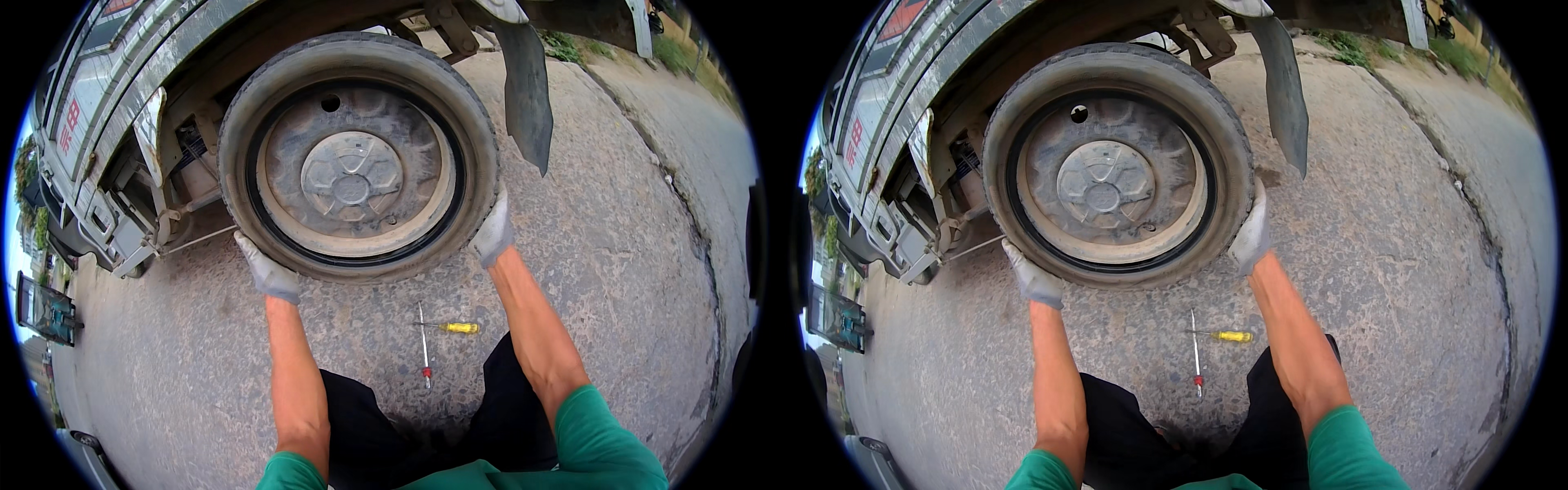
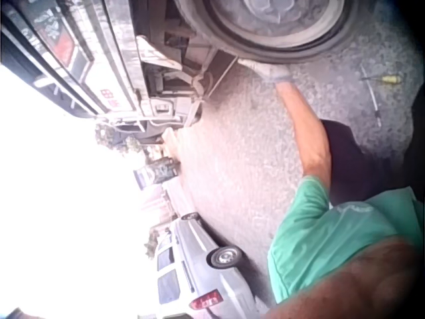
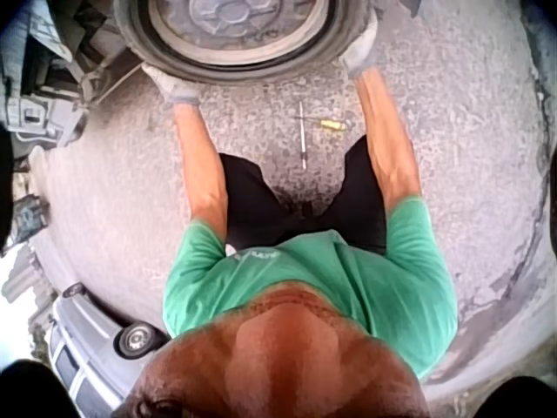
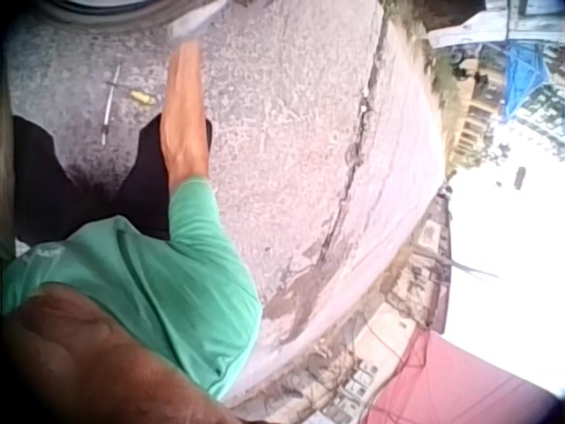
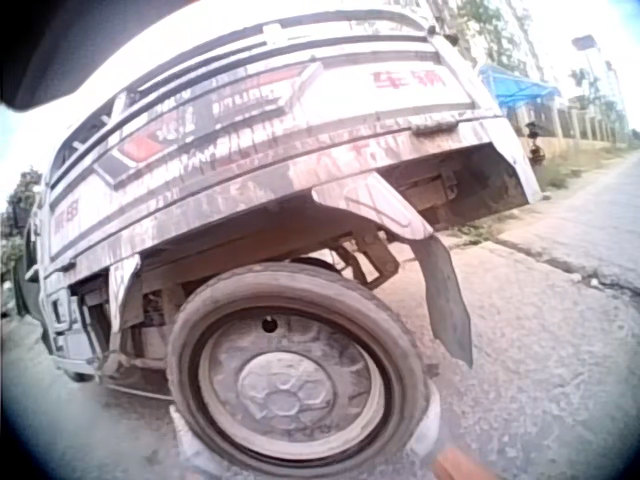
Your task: The person uses a tire iron and a screwdriver to pry the tire bead off the rim of a three-wheeled vehicle. They work around the circumference of the wheel, gradually separating the tire from the rim until it is fully detached.
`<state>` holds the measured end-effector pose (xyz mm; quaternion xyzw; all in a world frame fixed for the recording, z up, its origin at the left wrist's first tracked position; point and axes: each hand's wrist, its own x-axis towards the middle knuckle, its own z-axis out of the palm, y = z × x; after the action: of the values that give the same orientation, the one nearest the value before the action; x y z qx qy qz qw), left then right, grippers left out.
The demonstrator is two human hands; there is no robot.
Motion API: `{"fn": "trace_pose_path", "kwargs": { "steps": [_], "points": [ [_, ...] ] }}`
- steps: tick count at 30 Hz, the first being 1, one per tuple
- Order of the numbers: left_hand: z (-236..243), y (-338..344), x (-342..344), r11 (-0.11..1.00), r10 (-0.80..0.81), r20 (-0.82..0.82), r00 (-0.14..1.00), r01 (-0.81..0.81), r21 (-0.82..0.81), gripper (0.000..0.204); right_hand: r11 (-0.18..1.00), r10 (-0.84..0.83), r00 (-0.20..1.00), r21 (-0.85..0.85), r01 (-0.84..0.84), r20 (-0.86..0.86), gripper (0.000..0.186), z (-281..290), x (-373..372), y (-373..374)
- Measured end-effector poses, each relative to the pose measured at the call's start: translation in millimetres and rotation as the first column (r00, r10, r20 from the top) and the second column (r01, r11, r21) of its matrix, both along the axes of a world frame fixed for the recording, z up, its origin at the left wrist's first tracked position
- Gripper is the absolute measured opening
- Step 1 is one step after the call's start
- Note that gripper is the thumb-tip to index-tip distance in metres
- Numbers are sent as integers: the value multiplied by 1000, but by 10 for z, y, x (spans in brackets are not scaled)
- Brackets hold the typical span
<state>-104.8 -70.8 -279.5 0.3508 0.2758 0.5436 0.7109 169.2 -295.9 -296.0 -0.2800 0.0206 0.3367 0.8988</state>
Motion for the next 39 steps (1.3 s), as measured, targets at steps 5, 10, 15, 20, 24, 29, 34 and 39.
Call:
{"fn": "trace_pose_path", "kwargs": {
  "steps": [5, 10, 15, 20, 24, 29, 34, 39],
  "points": [
    [-10, 33, -65, 997, -4, -7, 1000, 4, 81, 72, 999, 17, 999, 30, -16, -32, 51, -46, -26, -4],
    [28, -10, 3, 993, 32, -24, 999, -29, 113, 74, 987, 65, 998, 150, -62, -15, 50, -165, 39, 29],
    [13, 36, 10, 989, 62, -62, 996, -53, 135, 74, 979, 89, 996, 184, -84, -18, 48, -104, -39, 29],
    [154, -8, 62, 982, 98, -49, 994, -88, 168, 72, 987, 48, 994, 145, -62, 94, 47, -306, -63, 59],
    [227, -9, 131, 977, 176, -94, 980, -162, 139, 71, 983, 111, 994, 147, -107, -15, 56, -588, -85, 111],
    [114, 39, 113, 964, 176, -179, 968, -133, 229, 80, 989, 150, 971, 36, -146, -186, 63, -611, -329, 179],
    [-13, 71, 33, 943, 197, -242, 950, -116, 311, 79, 972, 224, 958, 109, -207, -176, 59, -866, -428, 197],
    [-23, 113, 1, 983, 66, -106, 992, -46, 180, 74, 983, 178, 971, 67, -169, -161, 46, -1001, -131, 160]
  ]
}}
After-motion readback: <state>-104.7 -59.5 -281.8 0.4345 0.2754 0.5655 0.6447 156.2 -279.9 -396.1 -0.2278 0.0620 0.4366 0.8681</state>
